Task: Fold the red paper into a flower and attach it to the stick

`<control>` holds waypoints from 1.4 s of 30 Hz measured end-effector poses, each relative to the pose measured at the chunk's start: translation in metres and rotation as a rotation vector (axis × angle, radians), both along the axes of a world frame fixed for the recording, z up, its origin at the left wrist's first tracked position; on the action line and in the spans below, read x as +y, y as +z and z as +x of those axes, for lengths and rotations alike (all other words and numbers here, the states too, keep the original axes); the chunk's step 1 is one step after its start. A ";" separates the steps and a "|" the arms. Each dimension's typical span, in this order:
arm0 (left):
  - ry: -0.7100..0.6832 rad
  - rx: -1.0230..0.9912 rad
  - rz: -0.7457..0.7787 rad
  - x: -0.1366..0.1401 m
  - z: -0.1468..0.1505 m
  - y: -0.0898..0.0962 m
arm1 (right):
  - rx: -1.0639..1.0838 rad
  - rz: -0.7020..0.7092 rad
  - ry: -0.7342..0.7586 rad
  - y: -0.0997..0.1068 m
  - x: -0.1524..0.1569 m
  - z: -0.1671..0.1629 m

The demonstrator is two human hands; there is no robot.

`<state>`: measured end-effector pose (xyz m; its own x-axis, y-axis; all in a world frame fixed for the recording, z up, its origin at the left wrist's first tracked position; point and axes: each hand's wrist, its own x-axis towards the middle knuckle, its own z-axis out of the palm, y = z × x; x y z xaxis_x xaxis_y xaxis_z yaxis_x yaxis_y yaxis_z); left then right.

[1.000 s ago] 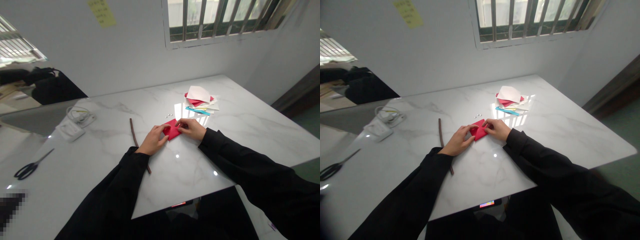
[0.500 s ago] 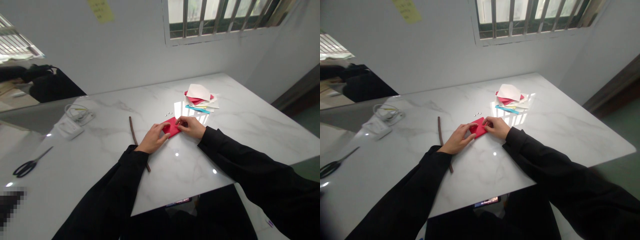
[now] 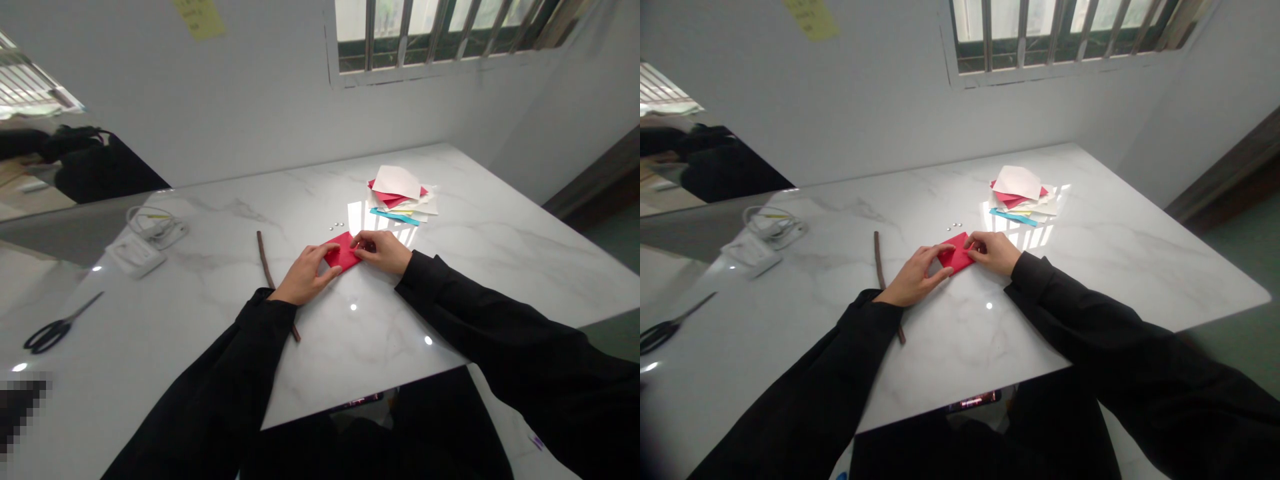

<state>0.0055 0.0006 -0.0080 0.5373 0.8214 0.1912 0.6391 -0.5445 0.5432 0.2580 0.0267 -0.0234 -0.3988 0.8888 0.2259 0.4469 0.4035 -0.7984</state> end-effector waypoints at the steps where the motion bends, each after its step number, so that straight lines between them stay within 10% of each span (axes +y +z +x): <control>1: -0.003 0.000 0.000 0.000 0.000 0.001 | -0.005 0.000 -0.004 0.000 0.000 0.000; 17: -0.005 -0.006 0.003 0.002 -0.002 -0.002 | 0.000 -0.156 0.218 0.004 0.029 0.040; 42: 0.000 -0.007 -0.009 0.002 0.000 -0.001 | -0.286 0.081 0.224 0.009 0.019 0.033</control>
